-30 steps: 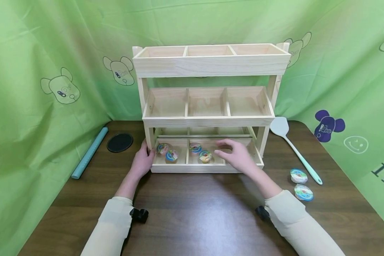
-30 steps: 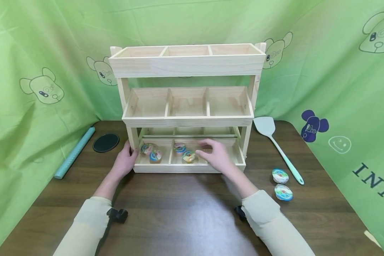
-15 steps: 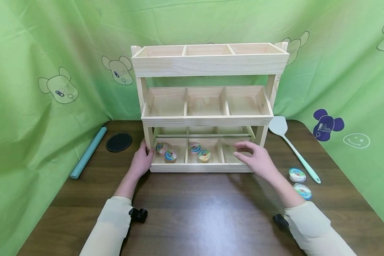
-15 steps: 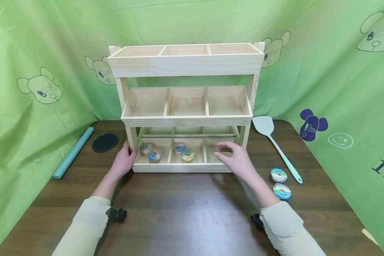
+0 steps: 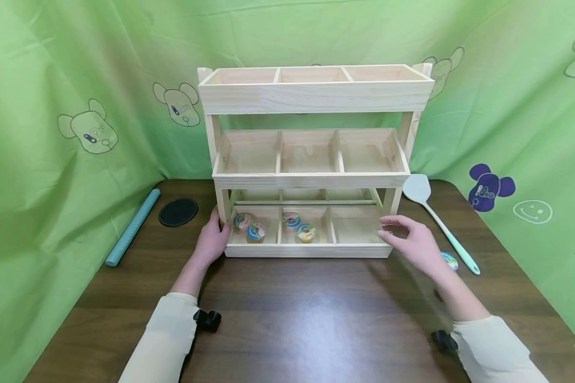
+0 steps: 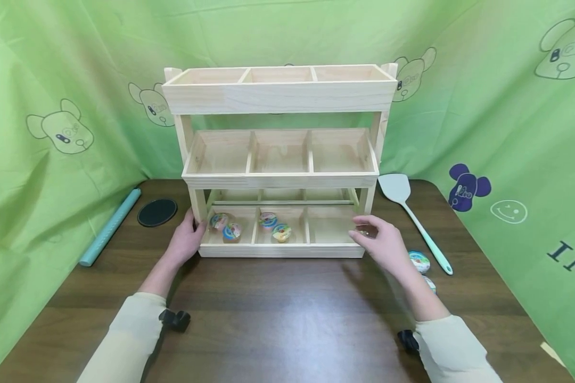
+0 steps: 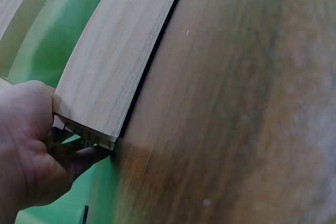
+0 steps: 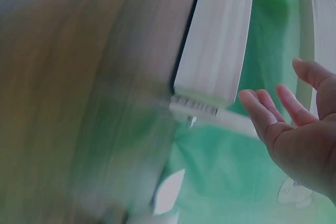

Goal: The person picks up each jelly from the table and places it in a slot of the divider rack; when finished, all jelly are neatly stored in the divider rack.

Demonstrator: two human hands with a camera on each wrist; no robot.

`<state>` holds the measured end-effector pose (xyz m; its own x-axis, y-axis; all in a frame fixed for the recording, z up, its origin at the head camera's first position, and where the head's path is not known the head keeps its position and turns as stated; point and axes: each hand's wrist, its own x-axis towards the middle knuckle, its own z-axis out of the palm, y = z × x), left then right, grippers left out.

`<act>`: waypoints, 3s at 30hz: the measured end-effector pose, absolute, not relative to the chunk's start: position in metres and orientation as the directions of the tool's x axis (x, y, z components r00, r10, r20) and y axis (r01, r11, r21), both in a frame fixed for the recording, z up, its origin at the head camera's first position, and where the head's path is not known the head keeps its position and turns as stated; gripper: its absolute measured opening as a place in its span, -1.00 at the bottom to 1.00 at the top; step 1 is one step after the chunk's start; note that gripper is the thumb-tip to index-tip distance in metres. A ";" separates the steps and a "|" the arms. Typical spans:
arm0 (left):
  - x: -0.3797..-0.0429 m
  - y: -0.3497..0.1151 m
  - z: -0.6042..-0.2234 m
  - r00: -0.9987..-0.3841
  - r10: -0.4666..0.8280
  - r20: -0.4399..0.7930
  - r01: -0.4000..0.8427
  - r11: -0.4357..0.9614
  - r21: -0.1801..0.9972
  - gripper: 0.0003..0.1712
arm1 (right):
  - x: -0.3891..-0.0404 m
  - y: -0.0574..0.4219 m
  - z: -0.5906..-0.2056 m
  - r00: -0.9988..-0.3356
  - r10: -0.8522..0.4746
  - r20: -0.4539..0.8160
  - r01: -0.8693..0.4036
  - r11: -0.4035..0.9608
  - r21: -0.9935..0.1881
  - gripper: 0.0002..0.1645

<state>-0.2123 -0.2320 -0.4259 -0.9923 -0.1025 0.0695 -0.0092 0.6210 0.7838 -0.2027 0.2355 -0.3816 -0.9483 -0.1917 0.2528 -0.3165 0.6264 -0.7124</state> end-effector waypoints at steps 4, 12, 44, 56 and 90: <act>-0.212 -0.232 -0.426 -0.993 -0.098 0.068 -0.008 0.621 0.784 -0.24 | -0.199 0.252 -0.382 -0.954 -0.177 0.241 -0.298 0.635 -0.713 -0.52; -0.213 -0.233 -0.426 -0.993 -0.096 0.061 -0.011 0.616 0.788 -0.23 | -0.191 0.282 -0.382 -0.962 -0.114 0.248 -0.255 0.701 -0.666 -0.47; -0.213 -0.231 -0.427 -0.993 -0.097 0.061 -0.011 0.614 0.789 -0.22 | -0.182 0.337 -0.392 -0.998 -0.039 -0.047 -0.007 0.838 -0.546 -0.29; -0.212 -0.232 -0.425 -0.993 -0.097 0.059 -0.013 0.615 0.788 -0.23 | -0.186 0.335 -0.392 -0.994 -0.060 -0.096 0.000 0.850 -0.526 -0.29; -0.213 -0.231 -0.427 -0.992 -0.107 0.072 -0.012 0.629 0.777 -0.23 | -0.188 0.269 -0.366 -0.976 -0.183 0.117 -0.217 0.789 -0.575 -0.39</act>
<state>-0.2132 -0.2309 -0.4270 -0.9917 -0.1072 0.0716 -0.0119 0.6294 0.7770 -0.1883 0.2688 -0.3663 -0.9760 -0.1835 0.1173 -0.2174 0.7889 -0.5748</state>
